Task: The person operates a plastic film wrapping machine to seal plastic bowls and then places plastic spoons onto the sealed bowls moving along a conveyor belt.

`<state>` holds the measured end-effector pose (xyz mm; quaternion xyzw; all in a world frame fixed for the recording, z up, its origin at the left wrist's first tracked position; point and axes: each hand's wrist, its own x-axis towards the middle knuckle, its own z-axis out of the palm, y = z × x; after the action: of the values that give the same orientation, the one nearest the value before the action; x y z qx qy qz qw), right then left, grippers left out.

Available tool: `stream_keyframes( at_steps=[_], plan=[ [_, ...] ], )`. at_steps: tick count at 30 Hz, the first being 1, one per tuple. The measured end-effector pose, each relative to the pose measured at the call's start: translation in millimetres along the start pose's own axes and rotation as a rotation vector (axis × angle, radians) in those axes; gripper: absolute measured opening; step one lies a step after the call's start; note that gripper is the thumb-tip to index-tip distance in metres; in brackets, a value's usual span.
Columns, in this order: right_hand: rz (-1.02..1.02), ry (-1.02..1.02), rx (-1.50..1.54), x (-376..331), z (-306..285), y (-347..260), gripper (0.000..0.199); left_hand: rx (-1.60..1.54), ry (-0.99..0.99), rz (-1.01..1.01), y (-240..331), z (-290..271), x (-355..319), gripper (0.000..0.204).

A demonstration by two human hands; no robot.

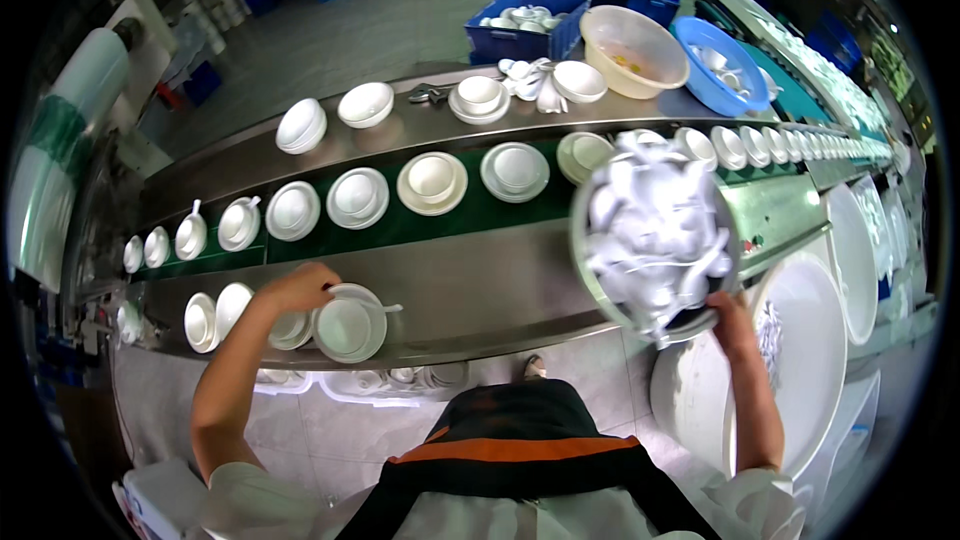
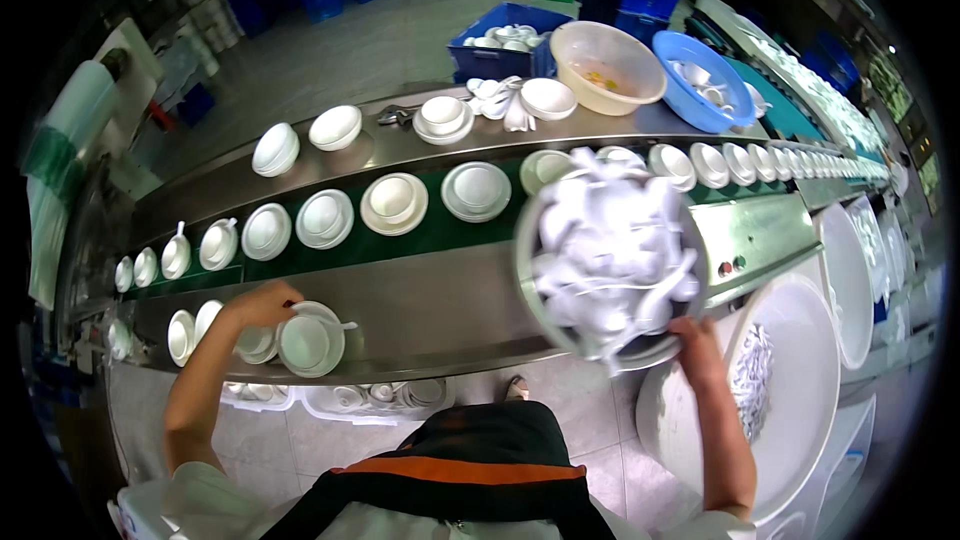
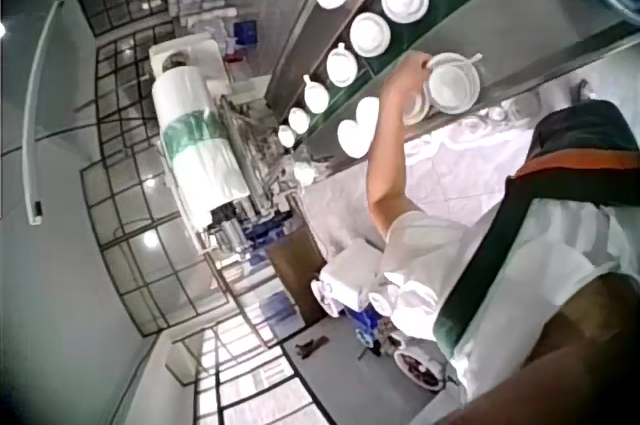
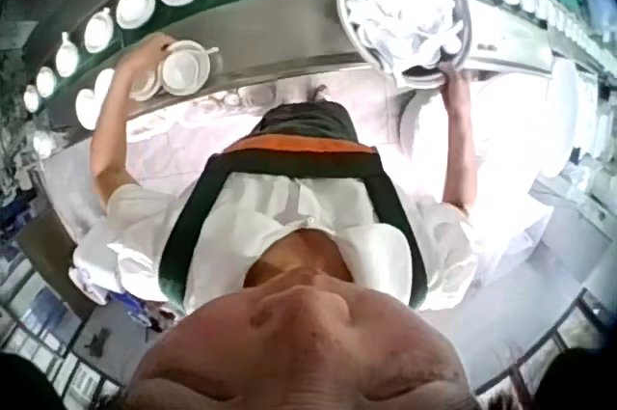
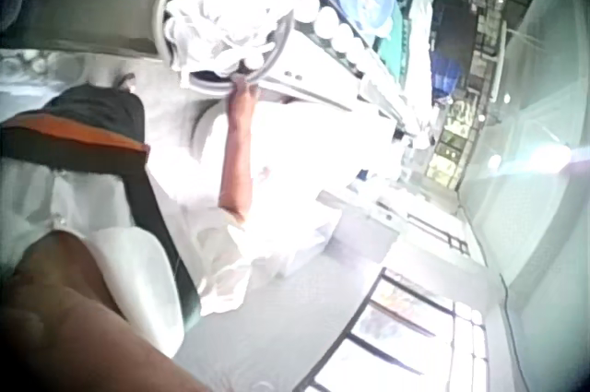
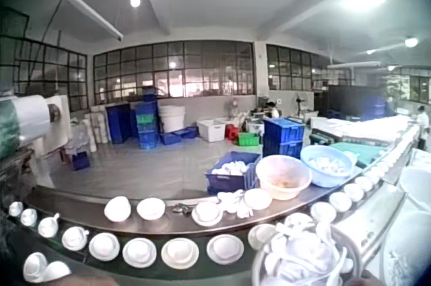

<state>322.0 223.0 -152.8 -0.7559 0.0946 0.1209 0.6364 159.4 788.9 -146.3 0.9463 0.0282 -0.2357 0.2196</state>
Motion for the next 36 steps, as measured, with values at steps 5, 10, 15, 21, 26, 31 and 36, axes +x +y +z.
stream_keyframes(
  at_steps=[5, 10, 15, 21, 26, 31, 36],
  plan=[
    [0.235, -0.314, 0.014, -70.9, 127.0, -9.7, 0.035, 0.013, -0.074, 0.09, -17.2, -0.8, -10.2, 0.026],
    [0.299, -0.466, 0.059, -87.7, 147.5, -6.9, 0.035, -0.552, 0.193, 0.135, 44.1, -19.4, -8.9, 0.039],
    [0.161, -0.868, -0.253, -51.5, 133.9, -18.3, 0.071, -1.021, 0.152, 0.116, 60.4, 26.6, 47.2, 0.038],
    [-0.552, 0.376, -1.128, 88.6, -28.0, 25.8, 0.047, -1.273, 0.226, 0.043, 73.6, 26.5, 72.4, 0.032],
    [-0.371, 0.393, -1.18, 147.5, -81.5, 48.3, 0.027, -1.351, 0.335, 0.11, 92.0, 12.3, 63.0, 0.036],
    [-0.435, 0.478, -1.233, 139.1, -104.7, 56.4, 0.018, -1.102, 0.533, 0.194, 122.0, -4.4, 59.2, 0.023],
    [-0.369, 0.205, -1.628, 162.5, -82.2, 7.6, 0.036, -1.051, 0.653, 0.303, 127.2, -7.0, 43.1, 0.017]
  ],
)
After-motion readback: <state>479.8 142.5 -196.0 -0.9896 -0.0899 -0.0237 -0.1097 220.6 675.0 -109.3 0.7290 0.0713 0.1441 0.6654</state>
